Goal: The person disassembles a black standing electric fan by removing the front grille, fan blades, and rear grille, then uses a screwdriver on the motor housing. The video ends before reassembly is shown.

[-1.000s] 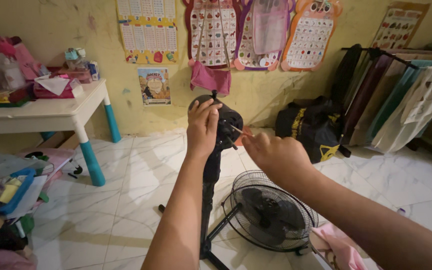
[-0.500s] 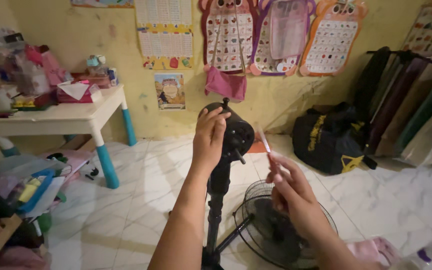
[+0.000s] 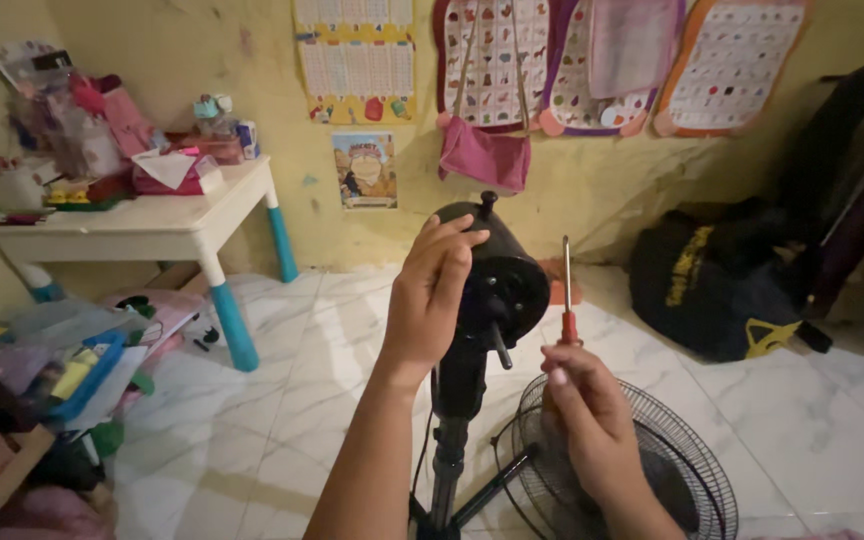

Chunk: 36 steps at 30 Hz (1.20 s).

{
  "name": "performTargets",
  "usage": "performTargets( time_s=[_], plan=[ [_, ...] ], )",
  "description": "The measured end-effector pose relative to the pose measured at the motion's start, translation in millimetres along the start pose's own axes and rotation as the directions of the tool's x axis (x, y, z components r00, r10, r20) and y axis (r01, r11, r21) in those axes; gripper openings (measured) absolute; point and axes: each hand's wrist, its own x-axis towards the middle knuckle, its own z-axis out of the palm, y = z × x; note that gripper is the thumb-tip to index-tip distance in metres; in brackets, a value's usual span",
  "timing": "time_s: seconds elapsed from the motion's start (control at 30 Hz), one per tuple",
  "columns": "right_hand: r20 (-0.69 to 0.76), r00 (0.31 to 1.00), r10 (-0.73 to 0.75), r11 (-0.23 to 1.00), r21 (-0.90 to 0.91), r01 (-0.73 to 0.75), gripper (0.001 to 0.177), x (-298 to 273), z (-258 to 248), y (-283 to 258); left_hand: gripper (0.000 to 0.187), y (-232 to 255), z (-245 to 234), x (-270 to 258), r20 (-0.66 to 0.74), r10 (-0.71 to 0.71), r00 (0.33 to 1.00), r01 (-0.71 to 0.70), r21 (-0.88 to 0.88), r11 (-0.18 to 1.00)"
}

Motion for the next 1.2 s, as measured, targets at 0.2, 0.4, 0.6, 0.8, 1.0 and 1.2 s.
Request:
performTargets(
  time_s=[0.2,0.4,0.6,0.8,1.0,1.2],
  plan=[
    [0.056,0.998,-0.020,1.000,0.005,0.019,0.033,-15.3,-5.0,5.0,0.034,4.9,-4.0,-1.4,0.022,-0.020,1.000,0.020,-0.001,1.000],
    [0.166,0.985,0.050,0.995,-0.096,-0.035,0.064,-30.8,2.1,-30.2,0.032,10.9,-4.6,-4.3,0.005,-0.002,1.000,0.002,0.042,0.999],
    [0.165,0.983,0.080,0.995,-0.069,-0.069,0.073,-36.4,12.6,-58.3,0.030,17.5,1.3,-12.7,-0.047,0.007,0.999,0.000,0.166,0.986],
    [0.093,0.995,-0.030,0.997,0.071,0.024,0.063,-26.5,1.8,-47.0,0.031,22.5,-1.0,-13.4,-0.044,-0.070,0.997,0.077,0.174,0.982],
    [-0.175,0.984,0.037,0.999,-0.019,-0.041,0.050,2.9,4.3,31.3,0.032,20.6,-0.8,-14.6,-0.055,-0.094,0.994,0.102,0.183,0.978],
    [-0.008,0.996,0.089,0.862,-0.501,-0.081,0.093,-1.3,23.7,100.2,0.032,22.0,-0.9,-15.3,-0.045,-0.091,0.995,0.098,0.174,0.980]
  ],
)
